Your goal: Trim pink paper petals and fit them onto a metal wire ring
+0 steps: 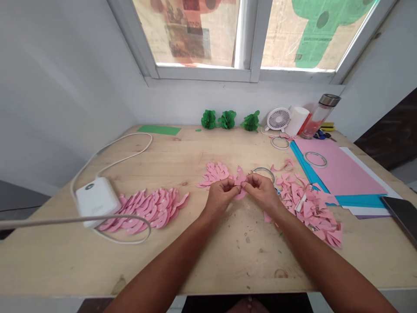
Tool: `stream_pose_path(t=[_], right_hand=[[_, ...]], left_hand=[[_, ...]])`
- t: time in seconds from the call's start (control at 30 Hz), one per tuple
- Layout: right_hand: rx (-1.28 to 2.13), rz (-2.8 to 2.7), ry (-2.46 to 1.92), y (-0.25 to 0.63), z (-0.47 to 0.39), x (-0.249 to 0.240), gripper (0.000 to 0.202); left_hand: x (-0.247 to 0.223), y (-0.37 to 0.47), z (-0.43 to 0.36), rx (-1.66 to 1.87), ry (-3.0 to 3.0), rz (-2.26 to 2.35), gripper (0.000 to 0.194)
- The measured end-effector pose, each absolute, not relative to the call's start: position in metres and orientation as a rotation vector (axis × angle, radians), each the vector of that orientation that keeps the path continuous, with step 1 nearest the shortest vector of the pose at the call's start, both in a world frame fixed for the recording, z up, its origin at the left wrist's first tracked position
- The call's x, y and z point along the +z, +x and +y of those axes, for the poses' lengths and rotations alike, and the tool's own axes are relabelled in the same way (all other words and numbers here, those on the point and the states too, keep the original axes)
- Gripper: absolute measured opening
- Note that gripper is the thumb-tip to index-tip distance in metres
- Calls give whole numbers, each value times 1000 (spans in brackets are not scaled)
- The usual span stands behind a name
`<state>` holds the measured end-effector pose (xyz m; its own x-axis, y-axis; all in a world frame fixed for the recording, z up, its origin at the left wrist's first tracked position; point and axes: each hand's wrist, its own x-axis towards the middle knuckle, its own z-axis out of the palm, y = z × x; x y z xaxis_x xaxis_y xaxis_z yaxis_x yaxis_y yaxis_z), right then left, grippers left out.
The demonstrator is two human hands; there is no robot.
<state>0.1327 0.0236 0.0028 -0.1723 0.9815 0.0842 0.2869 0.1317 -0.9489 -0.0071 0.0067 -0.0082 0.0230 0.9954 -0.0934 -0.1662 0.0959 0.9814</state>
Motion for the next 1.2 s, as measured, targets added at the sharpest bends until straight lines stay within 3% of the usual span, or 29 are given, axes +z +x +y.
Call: stream_pose_path(t=[0.43,0.63,0.93,1.2], right_hand=[[1198,-1551,-1221,134,24,5,9],[1174,-1571,-1243,132,21,10,18],[1218,-1571,-1220,133,25,1,8],[1216,-1577,-1201,133,22,6,19]], left_hand=[[3,-9,7,1224,1034,1185,14],[3,-8,6,1226,1057,1174,13],[5,-8,6,1242,1032,1193,13],[4,-8,7,1241,1012,1209,15]])
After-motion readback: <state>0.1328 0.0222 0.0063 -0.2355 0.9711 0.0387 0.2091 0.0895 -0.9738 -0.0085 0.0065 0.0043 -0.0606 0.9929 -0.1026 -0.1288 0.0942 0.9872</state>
